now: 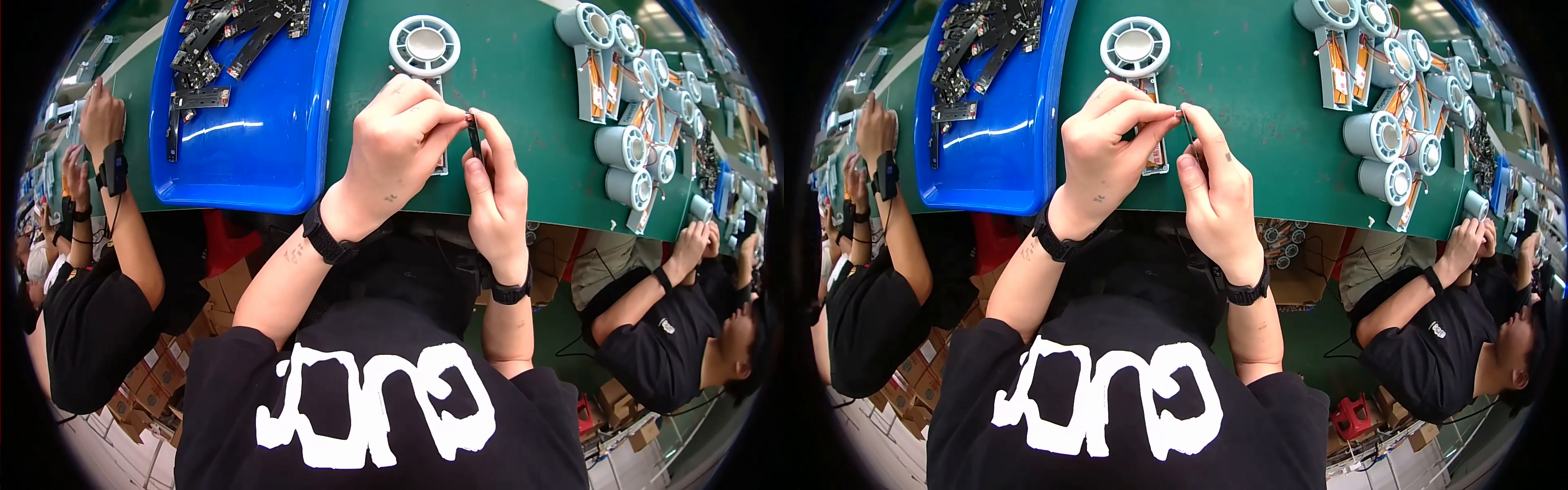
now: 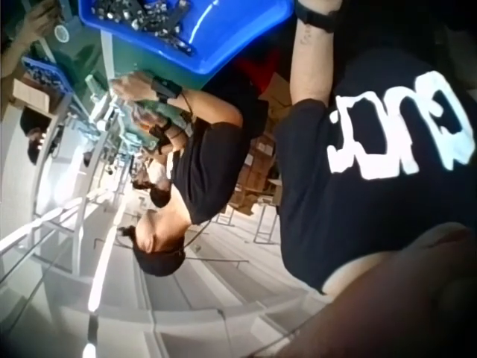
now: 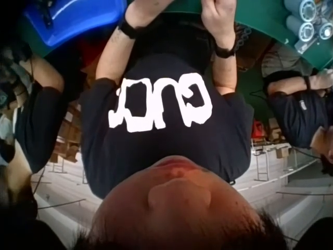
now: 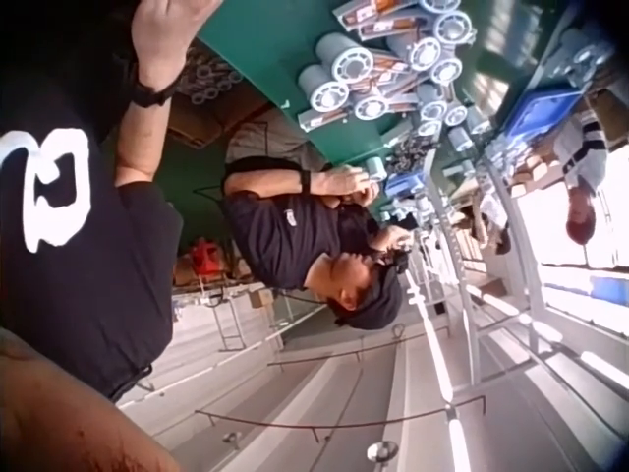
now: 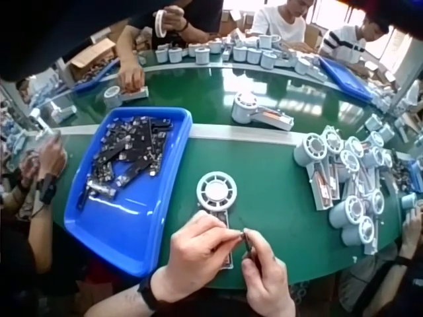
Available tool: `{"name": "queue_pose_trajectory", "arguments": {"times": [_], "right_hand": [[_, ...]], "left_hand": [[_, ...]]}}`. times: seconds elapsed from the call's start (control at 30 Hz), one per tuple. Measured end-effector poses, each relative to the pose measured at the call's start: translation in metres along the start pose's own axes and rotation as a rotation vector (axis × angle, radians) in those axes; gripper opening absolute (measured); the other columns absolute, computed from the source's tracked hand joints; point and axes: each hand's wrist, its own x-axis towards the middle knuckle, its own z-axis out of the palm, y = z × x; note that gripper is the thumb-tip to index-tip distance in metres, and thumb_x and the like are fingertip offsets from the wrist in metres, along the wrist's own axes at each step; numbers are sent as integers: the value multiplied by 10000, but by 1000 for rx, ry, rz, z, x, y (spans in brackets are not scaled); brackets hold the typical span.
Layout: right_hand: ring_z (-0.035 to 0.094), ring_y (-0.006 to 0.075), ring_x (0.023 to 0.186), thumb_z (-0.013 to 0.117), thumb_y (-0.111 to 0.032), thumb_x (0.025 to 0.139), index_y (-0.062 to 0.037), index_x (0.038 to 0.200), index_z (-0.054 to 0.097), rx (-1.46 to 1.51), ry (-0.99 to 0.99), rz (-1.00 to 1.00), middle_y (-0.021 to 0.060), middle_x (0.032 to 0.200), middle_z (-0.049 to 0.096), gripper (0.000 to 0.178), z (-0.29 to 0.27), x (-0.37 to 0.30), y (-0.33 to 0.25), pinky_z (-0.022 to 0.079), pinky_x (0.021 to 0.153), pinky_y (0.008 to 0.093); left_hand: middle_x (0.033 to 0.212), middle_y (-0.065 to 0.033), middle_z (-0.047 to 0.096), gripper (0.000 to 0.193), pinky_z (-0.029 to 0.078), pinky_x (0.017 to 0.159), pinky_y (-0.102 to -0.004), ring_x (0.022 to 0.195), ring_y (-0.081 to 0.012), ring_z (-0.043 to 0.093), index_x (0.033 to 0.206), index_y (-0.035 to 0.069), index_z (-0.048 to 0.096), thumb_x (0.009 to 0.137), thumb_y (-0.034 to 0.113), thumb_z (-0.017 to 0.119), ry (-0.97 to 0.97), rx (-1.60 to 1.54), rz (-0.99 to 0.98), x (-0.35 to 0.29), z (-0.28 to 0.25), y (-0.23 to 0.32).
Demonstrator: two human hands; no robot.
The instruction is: Assembling electronic components on a factory production line.
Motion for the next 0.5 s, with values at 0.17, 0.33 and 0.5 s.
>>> {"name": "queue_pose_trajectory", "arguments": {"times": [0.17,0.33,0.5], "right_hand": [[492,129,667,543,-37,1008,-44,1465,482,118,44,3,56,799,551,461,6,-3,6,430,629,265],[476,117,668,539,-39,1010,-47,1465,479,116,23,7,46,803,546,459,3,-2,4,418,624,256],[504,127,684,549,-27,999,-44,1464,490,86,3,-11,56,812,557,469,2,-4,6,440,641,263]], "left_hand": [[854,-79,695,169,537,603,-274,745,-193,666,922,20,765,769,-21,824,13,9,-17,-2,-4,4],[882,-84,704,178,550,628,-284,769,-204,674,932,23,763,771,-21,824,28,16,-1,-2,-4,4],[873,-88,696,184,546,639,-302,772,-223,660,922,17,755,758,-38,817,38,35,57,-5,-1,-1]]}}
